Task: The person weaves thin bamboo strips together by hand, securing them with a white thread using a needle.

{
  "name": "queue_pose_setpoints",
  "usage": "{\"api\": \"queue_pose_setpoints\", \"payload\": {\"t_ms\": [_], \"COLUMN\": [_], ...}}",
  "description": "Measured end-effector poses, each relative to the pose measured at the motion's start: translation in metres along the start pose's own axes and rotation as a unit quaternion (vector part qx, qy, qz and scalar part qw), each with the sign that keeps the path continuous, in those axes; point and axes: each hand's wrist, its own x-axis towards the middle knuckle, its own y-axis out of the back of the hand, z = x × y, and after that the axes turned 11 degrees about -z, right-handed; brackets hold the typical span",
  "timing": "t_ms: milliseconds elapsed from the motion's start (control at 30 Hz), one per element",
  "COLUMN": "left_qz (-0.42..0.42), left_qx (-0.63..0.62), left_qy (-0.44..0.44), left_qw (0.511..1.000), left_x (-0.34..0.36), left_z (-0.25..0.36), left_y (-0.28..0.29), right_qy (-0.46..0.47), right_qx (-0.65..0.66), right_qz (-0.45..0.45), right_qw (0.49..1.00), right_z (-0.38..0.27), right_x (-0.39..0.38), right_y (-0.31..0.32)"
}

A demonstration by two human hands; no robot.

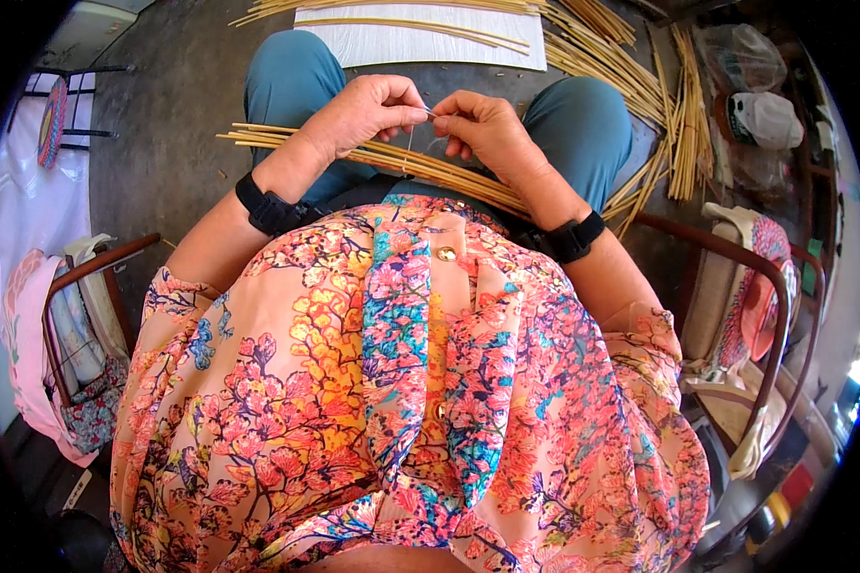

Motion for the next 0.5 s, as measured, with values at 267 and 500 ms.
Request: {"api": "queue_pose_setpoints", "payload": {"t_ms": [267, 500], "left_qz": [-0.055, -0.053], "left_qx": [0.189, 0.196], "left_qy": [0.003, 0.022], "left_qw": [0.981, 0.979], "left_x": [-0.012, -0.011], "left_z": [0.002, 0.002], "left_y": [-0.002, -0.003], "right_qy": [-0.004, 0.008], "right_qx": [0.023, 0.156], "right_qz": [0.043, 0.006], "right_qw": [0.999, 0.988], "right_z": [0.001, -0.020], "right_x": [0.002, -0.001], "right_y": [0.004, -0.003]}}
